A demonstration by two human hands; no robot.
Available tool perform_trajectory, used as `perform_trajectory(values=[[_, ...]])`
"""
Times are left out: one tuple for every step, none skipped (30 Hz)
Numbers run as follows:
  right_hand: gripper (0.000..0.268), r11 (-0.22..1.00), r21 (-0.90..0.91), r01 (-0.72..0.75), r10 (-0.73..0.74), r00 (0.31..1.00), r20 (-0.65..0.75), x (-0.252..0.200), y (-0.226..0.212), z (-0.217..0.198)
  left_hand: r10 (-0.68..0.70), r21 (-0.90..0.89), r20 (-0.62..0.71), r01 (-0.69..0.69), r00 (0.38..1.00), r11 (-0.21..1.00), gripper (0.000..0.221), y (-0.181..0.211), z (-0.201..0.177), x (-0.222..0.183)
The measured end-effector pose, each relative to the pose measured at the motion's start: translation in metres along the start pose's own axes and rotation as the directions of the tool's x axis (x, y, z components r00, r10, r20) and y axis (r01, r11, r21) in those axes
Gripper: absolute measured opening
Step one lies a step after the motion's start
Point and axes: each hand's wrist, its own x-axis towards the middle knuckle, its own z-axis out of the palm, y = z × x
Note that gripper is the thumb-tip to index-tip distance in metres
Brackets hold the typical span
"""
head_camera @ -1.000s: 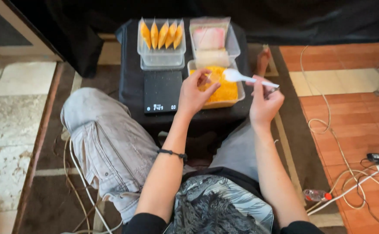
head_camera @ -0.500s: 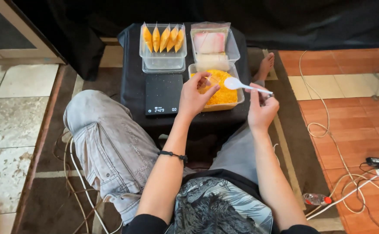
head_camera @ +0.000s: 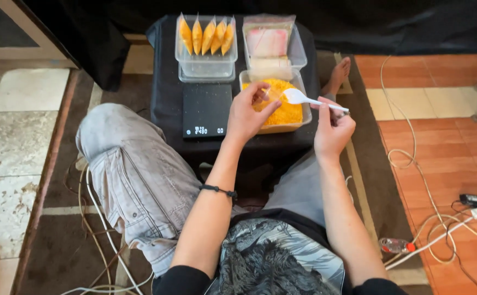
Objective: Scooping yellow granular food material from a large container into small plastic cups using a spoon.
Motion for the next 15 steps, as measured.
perform_trajectory(values=[[0.019, 1.0, 0.006, 0.01, -0.01, 1.0, -0.003, 0.001, -0.009, 0.001, 0.011, 0.001, -0.004, -0.011, 1.0, 1.0, 0.042, 0.001, 0.0, 0.0], [0.019, 1.0, 0.009, 0.018, -0.018, 1.0, -0.013, 0.001, -0.019, 0.001, 0.0, 0.006, 0.001, 0.0, 1.0, 1.0, 0.042, 0.001, 0.0, 0.0], [0.018, 1.0, 0.012, 0.027, -0.026, 0.999, -0.024, 0.001, -0.027, 0.0, -0.012, 0.012, 0.007, 0.012, 1.0, 1.0, 0.042, 0.002, 0.0, 0.0], [0.018, 0.999, 0.014, 0.031, -0.031, 0.999, -0.027, 0.002, -0.034, 0.001, -0.006, 0.011, 0.007, 0.006, 1.0, 1.0, 0.042, 0.005, -0.001, 0.0], [0.018, 0.999, 0.026, 0.039, -0.038, 0.999, -0.035, 0.003, -0.039, 0.002, -0.03, 0.011, 0.017, 0.03, 0.999, 1.0, 0.042, 0.009, -0.002, 0.001], [0.018, 0.998, 0.036, 0.042, -0.04, 0.998, -0.041, 0.001, -0.044, 0.003, -0.06, 0.011, 0.029, 0.06, 0.998, 0.998, 0.041, 0.011, -0.003, -0.002], [0.018, 0.999, 0.036, 0.04, -0.039, 0.998, -0.042, 0.001, -0.048, 0.005, -0.061, 0.012, 0.03, 0.06, 0.998, 0.998, 0.041, 0.009, -0.002, 0.0], [0.018, 0.996, 0.049, 0.08, -0.08, 0.997, -0.009, -0.001, -0.051, 0.006, -0.04, 0.024, 0.032, 0.04, 0.999, 0.999, 0.042, 0.006, -0.002, 0.0], [0.019, 0.991, 0.063, 0.119, -0.121, 0.992, 0.023, -0.003, -0.053, 0.008, -0.02, 0.035, 0.034, 0.019, 0.999, 0.999, 0.043, 0.003, -0.001, 0.0], [0.019, 0.992, 0.058, 0.109, -0.111, 0.993, 0.027, -0.002, -0.052, 0.005, -0.031, 0.036, 0.038, 0.03, 0.999, 0.999, 0.043, 0.0, 0.0, 0.0], [0.018, 0.981, 0.043, 0.19, -0.192, 0.981, 0.03, -0.001, -0.051, 0.003, -0.011, 0.044, 0.037, 0.009, 0.999, 0.999, 0.044, -0.003, 0.001, 0.001], [0.017, 0.962, 0.03, 0.27, -0.272, 0.962, 0.04, -0.001, -0.049, 0.002, 0.008, 0.054, 0.033, -0.009, 0.999, 0.998, 0.044, -0.006, 0.001, 0.001], [0.017, 0.965, 0.028, 0.26, -0.262, 0.964, 0.048, 0.0, -0.049, 0.0, -0.006, 0.055, 0.033, 0.004, 0.999, 0.998, 0.044, -0.005, 0.0, -0.001], [0.018, 0.963, 0.035, 0.267, -0.268, 0.963, 0.033, 0.002, -0.049, 0.0, -0.006, 0.046, 0.024, 0.005, 1.0, 0.999, 0.043, -0.003, 0.0, -0.001], [0.018, 0.961, 0.042, 0.273, -0.274, 0.962, 0.018, 0.005, -0.049, -0.001, -0.006, 0.037, 0.016, 0.005, 1.0, 0.999, 0.042, 0.0, 0.0, 0.0]])
